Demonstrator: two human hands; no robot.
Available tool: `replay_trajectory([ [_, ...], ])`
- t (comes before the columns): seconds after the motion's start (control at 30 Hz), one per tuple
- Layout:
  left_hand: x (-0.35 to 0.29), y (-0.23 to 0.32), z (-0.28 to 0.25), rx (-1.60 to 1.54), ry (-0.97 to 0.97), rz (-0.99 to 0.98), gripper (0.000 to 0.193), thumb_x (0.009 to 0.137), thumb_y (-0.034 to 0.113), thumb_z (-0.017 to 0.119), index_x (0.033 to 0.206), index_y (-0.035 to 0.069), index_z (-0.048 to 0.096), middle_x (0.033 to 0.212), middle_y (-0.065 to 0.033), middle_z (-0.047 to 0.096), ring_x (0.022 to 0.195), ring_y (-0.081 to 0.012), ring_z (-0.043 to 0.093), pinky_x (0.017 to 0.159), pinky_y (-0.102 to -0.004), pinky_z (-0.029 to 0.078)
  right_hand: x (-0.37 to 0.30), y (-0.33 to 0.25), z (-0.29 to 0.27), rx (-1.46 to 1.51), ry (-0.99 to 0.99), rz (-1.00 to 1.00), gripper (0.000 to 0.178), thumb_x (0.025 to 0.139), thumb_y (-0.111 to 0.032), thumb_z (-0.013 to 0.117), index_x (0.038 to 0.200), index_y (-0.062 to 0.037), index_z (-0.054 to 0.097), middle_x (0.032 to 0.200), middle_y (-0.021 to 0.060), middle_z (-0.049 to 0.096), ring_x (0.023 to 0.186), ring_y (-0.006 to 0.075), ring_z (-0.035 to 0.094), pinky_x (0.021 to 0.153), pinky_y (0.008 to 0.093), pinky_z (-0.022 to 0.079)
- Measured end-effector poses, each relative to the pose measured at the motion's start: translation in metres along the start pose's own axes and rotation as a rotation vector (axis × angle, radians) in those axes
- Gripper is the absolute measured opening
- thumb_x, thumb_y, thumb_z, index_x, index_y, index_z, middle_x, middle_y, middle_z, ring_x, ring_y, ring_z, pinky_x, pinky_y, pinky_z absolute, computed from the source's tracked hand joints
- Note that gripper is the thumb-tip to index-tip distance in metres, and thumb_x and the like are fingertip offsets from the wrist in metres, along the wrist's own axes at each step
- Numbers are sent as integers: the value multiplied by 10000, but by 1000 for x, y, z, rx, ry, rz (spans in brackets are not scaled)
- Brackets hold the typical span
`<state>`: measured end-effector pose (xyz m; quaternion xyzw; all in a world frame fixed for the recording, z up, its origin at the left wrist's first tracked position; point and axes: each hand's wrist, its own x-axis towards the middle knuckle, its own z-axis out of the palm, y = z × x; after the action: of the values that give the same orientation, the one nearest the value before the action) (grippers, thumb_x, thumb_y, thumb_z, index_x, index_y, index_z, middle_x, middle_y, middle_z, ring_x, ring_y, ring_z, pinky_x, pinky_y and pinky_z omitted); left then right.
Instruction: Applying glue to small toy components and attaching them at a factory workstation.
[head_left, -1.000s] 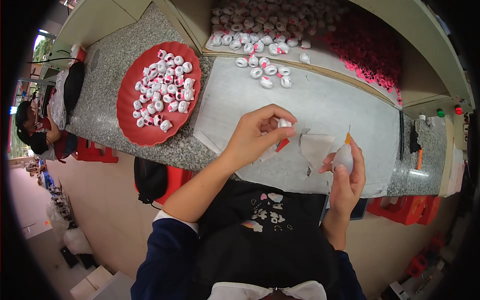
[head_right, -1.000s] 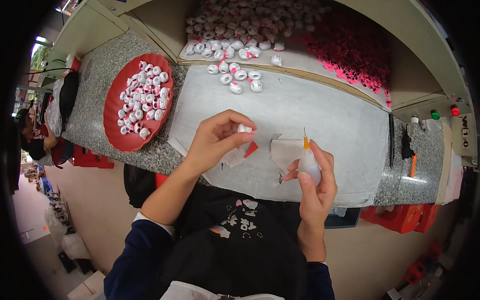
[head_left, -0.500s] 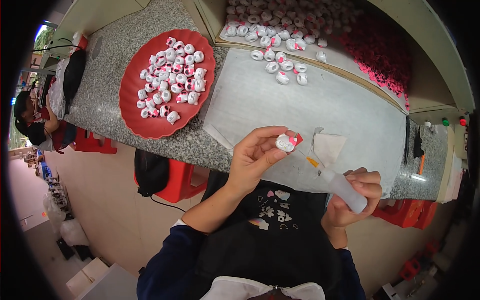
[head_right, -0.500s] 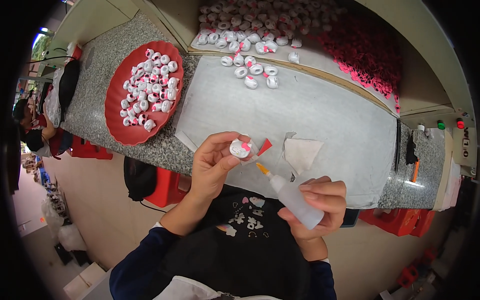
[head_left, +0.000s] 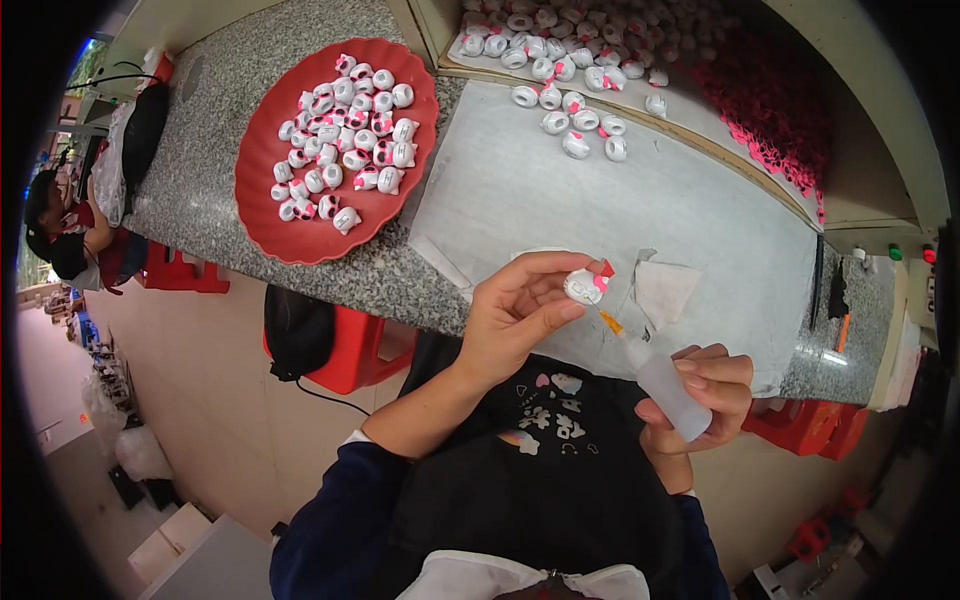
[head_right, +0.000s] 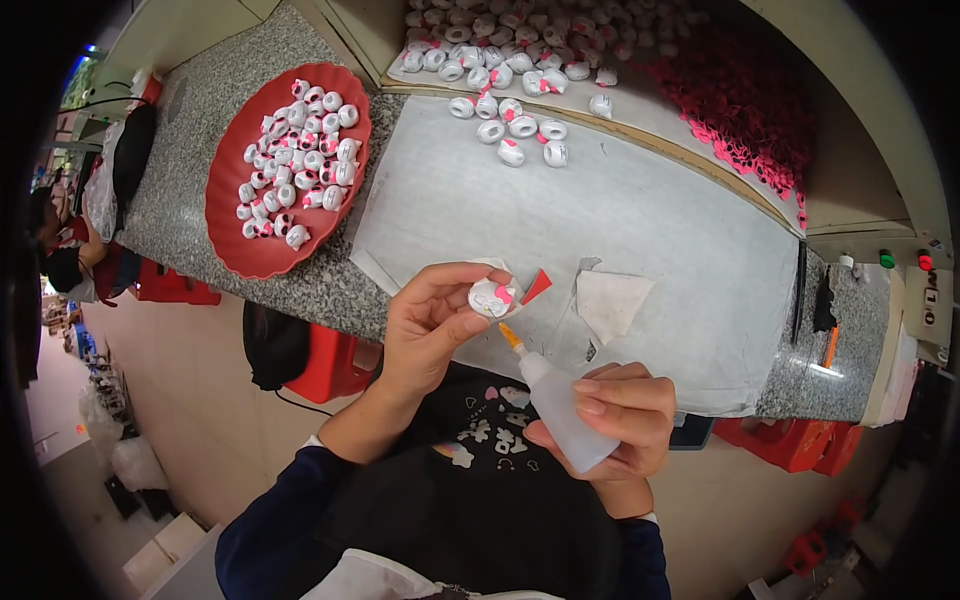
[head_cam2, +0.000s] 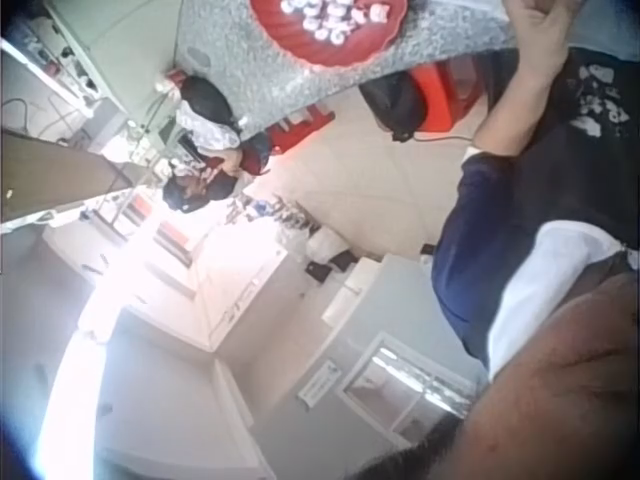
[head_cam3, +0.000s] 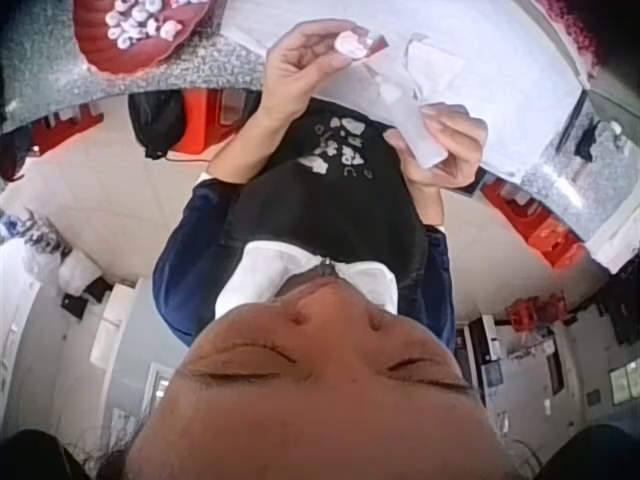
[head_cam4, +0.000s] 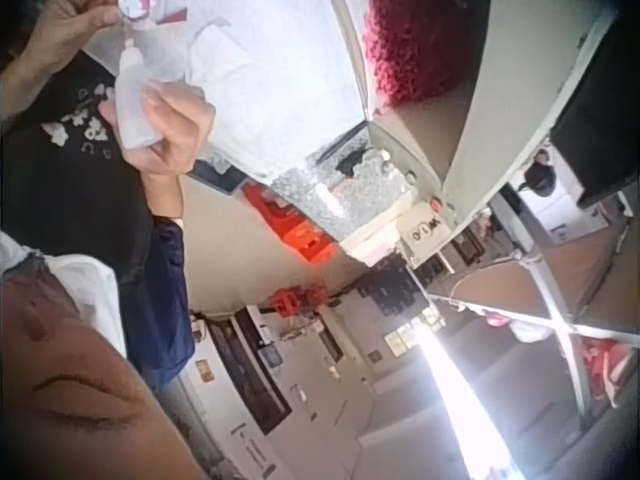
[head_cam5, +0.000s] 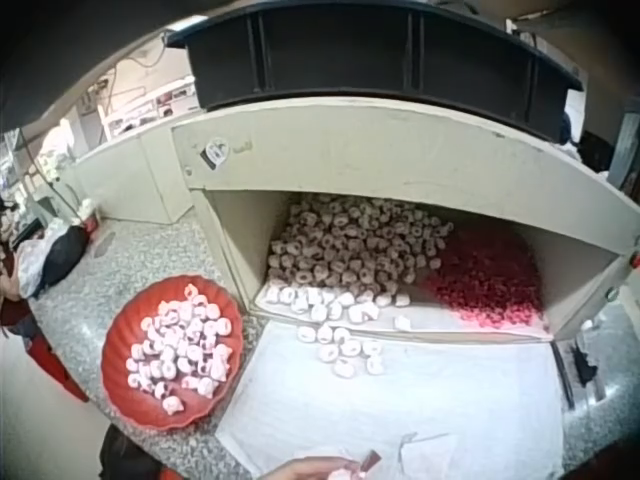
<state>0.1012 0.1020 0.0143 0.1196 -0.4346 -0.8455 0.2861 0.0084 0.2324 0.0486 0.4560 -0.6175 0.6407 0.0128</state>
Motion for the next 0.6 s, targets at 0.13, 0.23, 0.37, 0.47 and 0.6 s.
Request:
replay_trajectory([
  [0.13, 0, 0, 0, 19, -1, -6, 319, 728, -9, 534, 1029, -35, 430, 1014, -156, 508, 950, -195, 499, 823, -303, 391, 0, 0, -2, 10, -10, 8, 398, 555, -227, 741, 785, -87, 447, 733, 33, 449, 546, 107, 434, 491, 218, 400],
  [0.23, 0, -1, 0, 2, 9, 14, 319, 728, -8, 535, 1028, -36, 432, 1014, -155, 508, 946, -194, 502, 818, -302, 395, 1, 1, -4, 13, -10, 0, 385, 561, -205, 740, 785, -85, 451, 738, 36, 448, 551, 109, 435, 494, 217, 400],
  [0.37, -1, -1, 0, -1, 7, -15, 317, 727, -5, 537, 1026, -34, 435, 1014, -154, 509, 941, -194, 506, 815, -300, 396, 2, 5, -10, 55, -68, -72, 445, 506, -76, 762, 834, -73, 461, 812, 61, 453, 569, 136, 456, 483, 233, 425],
  [0.47, -1, -1, 0, 7, 5, -29, 315, 727, -7, 536, 1024, -32, 437, 1015, -154, 509, 940, -194, 507, 816, -299, 395, 0, 6, -7, 83, -51, -70, 445, 503, -75, 763, 831, -73, 463, 812, 61, 452, 569, 136, 454, 484, 230, 424],
  [0.6, -1, -1, 1, 9, -5, -31, 317, 727, -8, 535, 1027, -32, 437, 1015, -155, 509, 939, -192, 507, 817, -297, 392, 0, 4, -6, 88, -67, -67, 448, 496, -77, 768, 826, -72, 464, 813, 61, 452, 570, 138, 456, 486, 228, 423],
])
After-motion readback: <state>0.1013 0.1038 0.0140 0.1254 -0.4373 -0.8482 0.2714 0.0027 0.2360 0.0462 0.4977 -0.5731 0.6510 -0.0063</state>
